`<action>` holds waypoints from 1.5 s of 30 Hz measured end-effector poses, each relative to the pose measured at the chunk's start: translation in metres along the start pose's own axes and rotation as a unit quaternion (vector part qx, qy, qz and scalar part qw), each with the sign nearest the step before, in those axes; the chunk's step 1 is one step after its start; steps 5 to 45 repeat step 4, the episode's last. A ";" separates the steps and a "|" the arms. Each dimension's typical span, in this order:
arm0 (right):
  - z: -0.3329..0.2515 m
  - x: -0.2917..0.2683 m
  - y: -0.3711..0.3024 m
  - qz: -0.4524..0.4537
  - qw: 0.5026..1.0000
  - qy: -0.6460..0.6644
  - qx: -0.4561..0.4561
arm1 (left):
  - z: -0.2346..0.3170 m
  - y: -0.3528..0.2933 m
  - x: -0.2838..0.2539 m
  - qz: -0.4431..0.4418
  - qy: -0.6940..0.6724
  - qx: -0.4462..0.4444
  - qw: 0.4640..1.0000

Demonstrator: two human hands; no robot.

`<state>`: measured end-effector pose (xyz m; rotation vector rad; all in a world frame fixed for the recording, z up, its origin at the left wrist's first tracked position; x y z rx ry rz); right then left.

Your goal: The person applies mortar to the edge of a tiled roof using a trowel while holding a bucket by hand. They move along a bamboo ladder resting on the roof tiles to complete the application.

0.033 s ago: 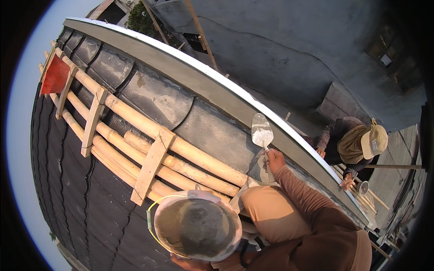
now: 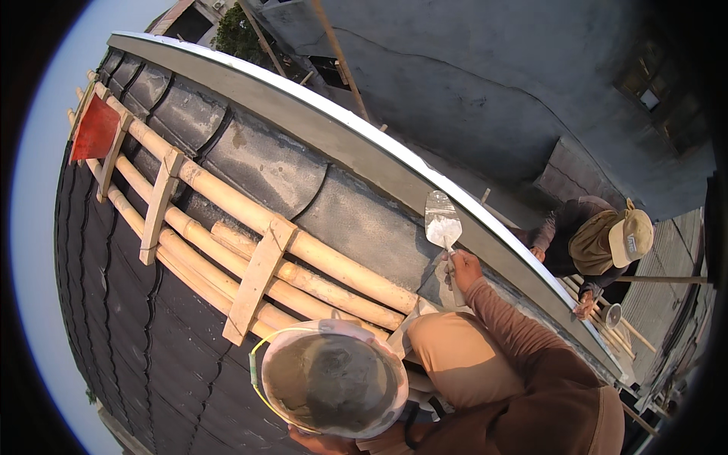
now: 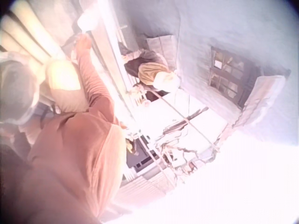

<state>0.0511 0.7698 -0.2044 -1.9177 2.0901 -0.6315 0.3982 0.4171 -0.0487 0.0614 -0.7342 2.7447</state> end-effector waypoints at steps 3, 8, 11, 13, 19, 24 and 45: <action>-0.013 0.019 0.000 -0.035 0.995 -0.057 -0.075 | 0.006 -0.004 0.006 0.007 -0.019 0.012 1.000; -0.018 0.040 0.003 -0.056 0.987 -0.080 -0.126 | 0.009 -0.005 0.012 0.007 -0.027 0.018 0.999; -0.018 0.040 0.003 -0.056 0.987 -0.080 -0.126 | 0.009 -0.005 0.012 0.007 -0.027 0.018 0.999; -0.018 0.040 0.003 -0.056 0.987 -0.080 -0.126 | 0.009 -0.005 0.012 0.007 -0.027 0.018 0.999; -0.018 0.040 0.003 -0.056 0.987 -0.080 -0.126 | 0.009 -0.005 0.012 0.007 -0.027 0.018 0.999; -0.018 0.040 0.003 -0.056 0.987 -0.080 -0.126 | 0.009 -0.005 0.012 0.007 -0.027 0.018 0.999; -0.018 0.040 0.003 -0.056 0.987 -0.080 -0.126 | 0.009 -0.005 0.012 0.007 -0.027 0.018 0.999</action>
Point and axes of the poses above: each hand's wrist, its own y-axis towards the middle knuckle, its own x-axis out of the palm, z = x × y, the point moved 5 cm from there along y, towards the middle knuckle, and after that the axes turned 6 degrees about -x, right-handed, at the moved point
